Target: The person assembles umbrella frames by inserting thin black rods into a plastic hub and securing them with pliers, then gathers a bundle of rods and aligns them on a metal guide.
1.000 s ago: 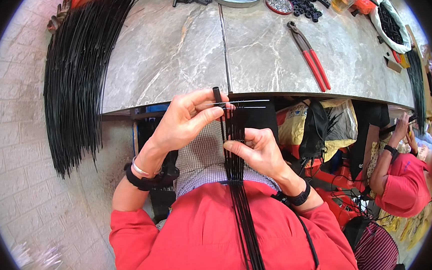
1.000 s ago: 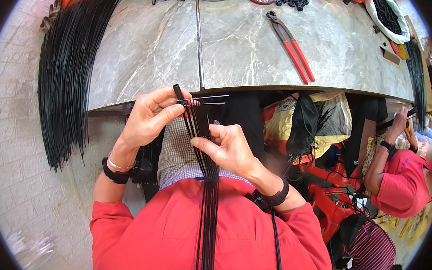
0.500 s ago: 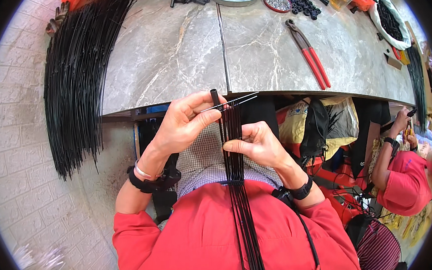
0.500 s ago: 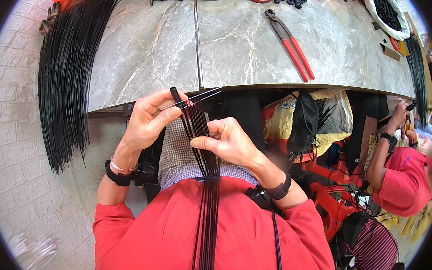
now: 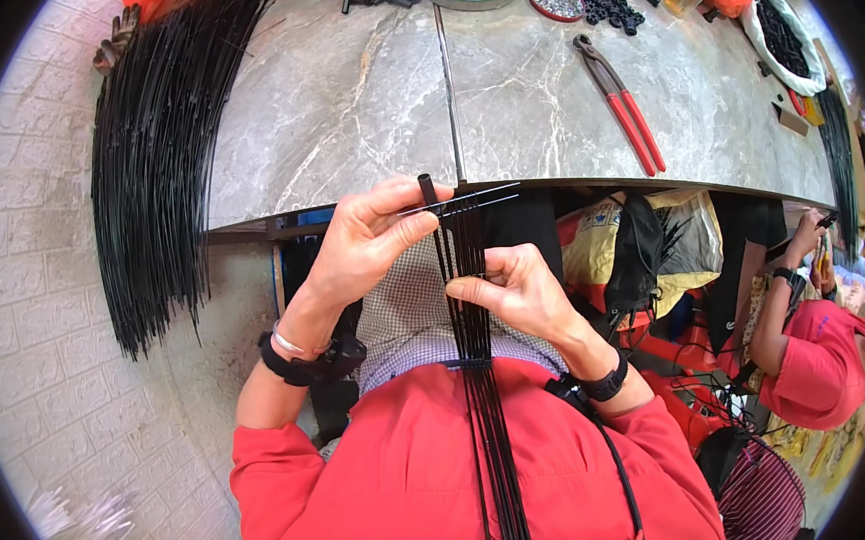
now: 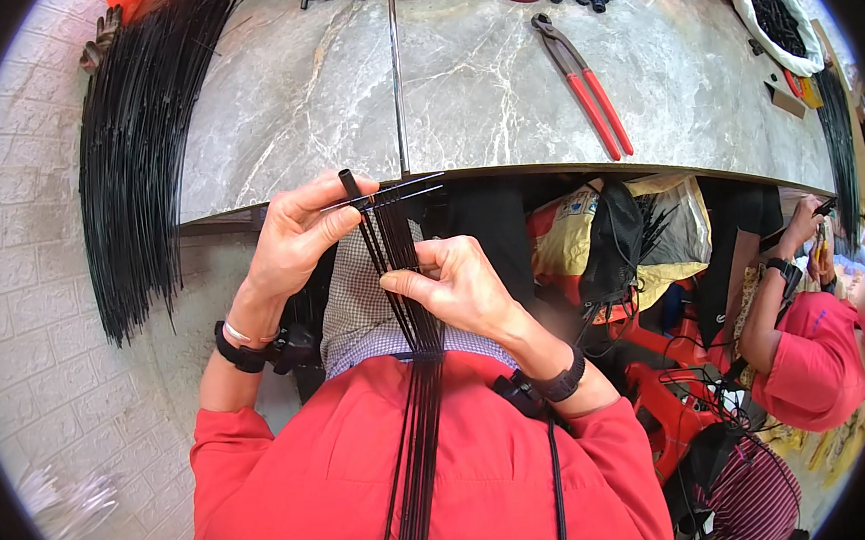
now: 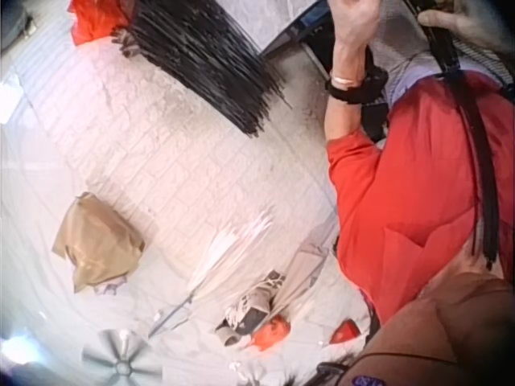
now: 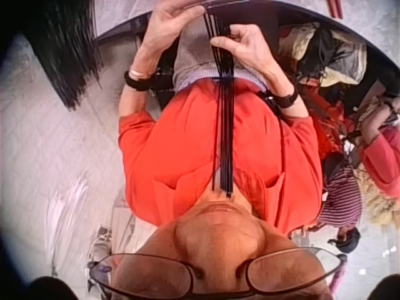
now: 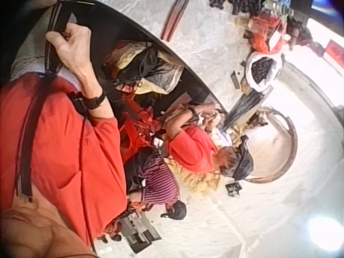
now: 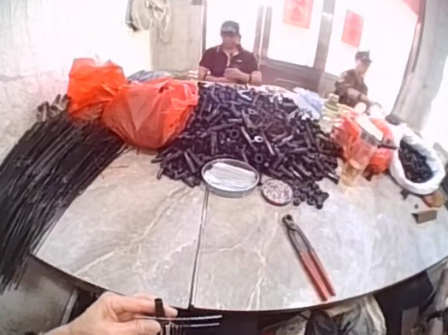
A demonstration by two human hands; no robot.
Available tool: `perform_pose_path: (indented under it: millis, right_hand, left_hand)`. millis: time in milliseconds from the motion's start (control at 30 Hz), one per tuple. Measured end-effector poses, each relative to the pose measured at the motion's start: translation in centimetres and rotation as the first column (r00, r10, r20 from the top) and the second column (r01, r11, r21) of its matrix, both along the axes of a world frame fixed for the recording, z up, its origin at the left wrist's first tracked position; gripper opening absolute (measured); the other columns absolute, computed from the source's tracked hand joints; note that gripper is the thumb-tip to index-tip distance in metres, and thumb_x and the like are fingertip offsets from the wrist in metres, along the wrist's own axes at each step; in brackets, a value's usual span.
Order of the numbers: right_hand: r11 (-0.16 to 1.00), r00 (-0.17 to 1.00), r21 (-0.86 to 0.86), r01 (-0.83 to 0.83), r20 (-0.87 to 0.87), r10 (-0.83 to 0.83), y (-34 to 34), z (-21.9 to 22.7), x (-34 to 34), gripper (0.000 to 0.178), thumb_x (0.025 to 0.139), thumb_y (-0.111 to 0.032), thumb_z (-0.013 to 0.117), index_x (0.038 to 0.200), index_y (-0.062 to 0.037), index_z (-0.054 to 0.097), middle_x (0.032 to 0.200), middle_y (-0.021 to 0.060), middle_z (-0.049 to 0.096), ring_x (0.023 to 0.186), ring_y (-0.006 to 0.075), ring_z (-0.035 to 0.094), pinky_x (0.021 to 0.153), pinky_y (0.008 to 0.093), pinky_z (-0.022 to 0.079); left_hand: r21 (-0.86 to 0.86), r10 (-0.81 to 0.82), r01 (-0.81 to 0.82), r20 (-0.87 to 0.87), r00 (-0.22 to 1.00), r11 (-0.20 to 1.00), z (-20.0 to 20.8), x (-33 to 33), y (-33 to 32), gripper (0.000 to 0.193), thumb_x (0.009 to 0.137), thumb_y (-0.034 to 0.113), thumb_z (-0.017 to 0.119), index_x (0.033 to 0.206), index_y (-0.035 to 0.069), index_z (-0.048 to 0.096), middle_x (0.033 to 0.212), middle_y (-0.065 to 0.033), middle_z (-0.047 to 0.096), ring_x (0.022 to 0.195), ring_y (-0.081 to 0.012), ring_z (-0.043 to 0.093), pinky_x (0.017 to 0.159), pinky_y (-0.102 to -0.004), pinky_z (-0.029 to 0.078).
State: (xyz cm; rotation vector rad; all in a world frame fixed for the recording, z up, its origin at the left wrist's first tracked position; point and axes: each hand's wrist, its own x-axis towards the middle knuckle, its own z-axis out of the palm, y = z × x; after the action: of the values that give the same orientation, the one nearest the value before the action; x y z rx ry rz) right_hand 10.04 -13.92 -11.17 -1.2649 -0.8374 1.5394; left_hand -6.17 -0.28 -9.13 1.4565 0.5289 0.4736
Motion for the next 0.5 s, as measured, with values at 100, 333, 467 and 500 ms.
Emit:
perform_pose_path:
  millis: [100, 333, 467, 500]
  right_hand:
    - [1.0, 1.0, 0.002, 0.001, 0.005, -0.001, 0.16, -0.21, -0.11, 0.015, 0.086, -0.007, 0.068, 0.092, 0.006, 0.07, 0.076, 0.0044, 0.069, 0.068, 0.0058, 0.06, 0.061, 0.0237, 0.051]
    - [1.0, 0.999, -0.013, -0.014, -0.053, 0.013, 0.48, -0.63, -0.14, 0.014, 0.086, -0.008, 0.068, 0.091, 0.0053, 0.071, 0.075, 0.0039, 0.068, 0.069, 0.0057, 0.06, 0.061, 0.0239, 0.05]
    - [1.0, 1.0, -0.014, -0.021, -0.014, 0.021, 0.28, -0.36, -0.29, 0.014, 0.086, -0.007, 0.068, 0.091, 0.0051, 0.07, 0.076, 0.0035, 0.068, 0.069, 0.0058, 0.06, 0.061, 0.0236, 0.05]
    - [1.0, 1.0, -0.001, -0.011, 0.003, 0.011, 0.18, -0.34, -0.34, 0.015, 0.086, -0.007, 0.068, 0.094, 0.0052, 0.069, 0.08, 0.004, 0.069, 0.072, 0.0063, 0.061, 0.063, 0.0234, 0.051]
  left_hand:
    - [-0.046, 0.07, -0.069, 0.027, 0.997, 0.997, -0.32, 0.06, -0.64, 0.032, 0.092, 0.004, 0.06, 0.123, -0.005, 0.058, 0.112, -0.0101, 0.064, 0.104, -0.0164, 0.06, 0.094, -0.0308, 0.048]
    - [-0.108, 0.127, -0.118, 0.079, 0.989, 0.987, -0.32, -0.11, -0.94, 0.034, 0.092, 0.002, 0.059, 0.125, -0.006, 0.055, 0.111, -0.013, 0.064, 0.105, -0.0176, 0.061, 0.092, -0.0313, 0.05]
    - [-0.113, 0.151, -0.143, 0.07, 0.986, 0.983, -0.27, -0.19, -1.16, 0.033, 0.092, 0.001, 0.058, 0.124, -0.006, 0.056, 0.111, -0.0131, 0.065, 0.104, -0.0179, 0.062, 0.09, -0.0309, 0.051]
    - [-0.114, 0.161, -0.154, 0.054, 0.986, 0.982, -0.15, -0.07, -1.18, 0.033, 0.092, 0.001, 0.058, 0.124, -0.006, 0.056, 0.111, -0.0128, 0.065, 0.103, -0.0177, 0.062, 0.089, -0.0307, 0.051]
